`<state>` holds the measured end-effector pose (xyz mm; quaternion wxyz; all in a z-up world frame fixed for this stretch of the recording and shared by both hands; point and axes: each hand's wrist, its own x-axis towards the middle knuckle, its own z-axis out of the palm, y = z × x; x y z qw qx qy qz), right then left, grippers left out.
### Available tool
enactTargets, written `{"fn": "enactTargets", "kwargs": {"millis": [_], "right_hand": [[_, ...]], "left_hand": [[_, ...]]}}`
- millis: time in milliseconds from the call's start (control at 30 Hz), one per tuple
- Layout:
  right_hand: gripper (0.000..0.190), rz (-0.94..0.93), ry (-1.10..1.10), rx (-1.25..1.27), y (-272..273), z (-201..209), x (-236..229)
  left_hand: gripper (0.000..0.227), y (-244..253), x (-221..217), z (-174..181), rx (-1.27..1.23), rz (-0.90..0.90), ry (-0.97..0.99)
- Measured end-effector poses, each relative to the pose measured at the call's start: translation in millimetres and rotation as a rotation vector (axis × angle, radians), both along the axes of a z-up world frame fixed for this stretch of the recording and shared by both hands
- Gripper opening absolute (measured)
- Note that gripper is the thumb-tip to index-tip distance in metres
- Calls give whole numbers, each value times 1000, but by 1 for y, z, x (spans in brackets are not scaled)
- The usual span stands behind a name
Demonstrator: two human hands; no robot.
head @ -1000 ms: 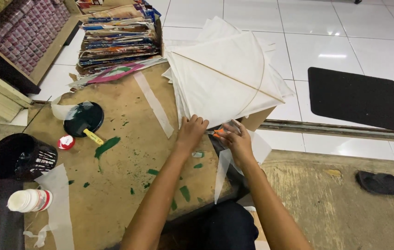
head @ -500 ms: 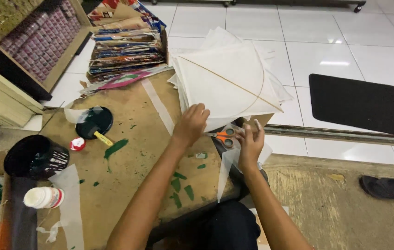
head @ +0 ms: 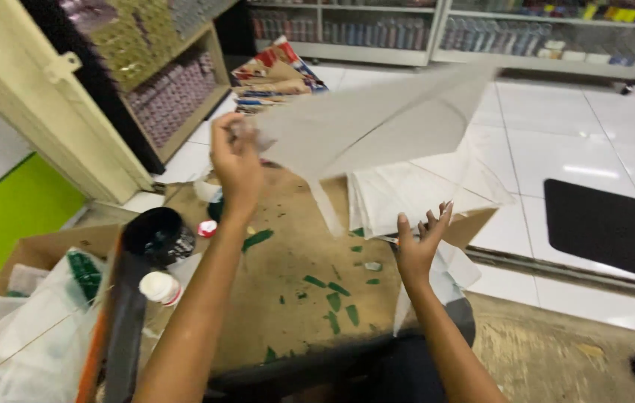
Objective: Painting a green stripe down the center of white kites using a small brush
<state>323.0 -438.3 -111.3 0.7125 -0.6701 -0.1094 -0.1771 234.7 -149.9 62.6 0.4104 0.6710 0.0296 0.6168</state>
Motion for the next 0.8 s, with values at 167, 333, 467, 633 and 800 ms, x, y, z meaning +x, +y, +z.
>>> {"fn": "enactTargets", "kwargs": {"millis": [167, 333, 467, 633, 800], "right_hand": [[111, 126, -11, -79, 43, 22, -54], [121, 134, -28, -191, 65, 28, -105], [119, 183, 48, -250, 70, 8, -128], [117, 201, 142, -346, 62, -31, -138], [118, 186, 89, -648, 57, -63, -140]], "left_hand": [[15, 70, -61, -27, -323, 97, 119], [19, 113, -111, -112, -604, 204, 330], [23, 124, -145, -191, -547, 348, 602], [39, 114, -175, -254, -554, 332, 851], [62, 103, -195, -279, -428, 236, 1141]]}}
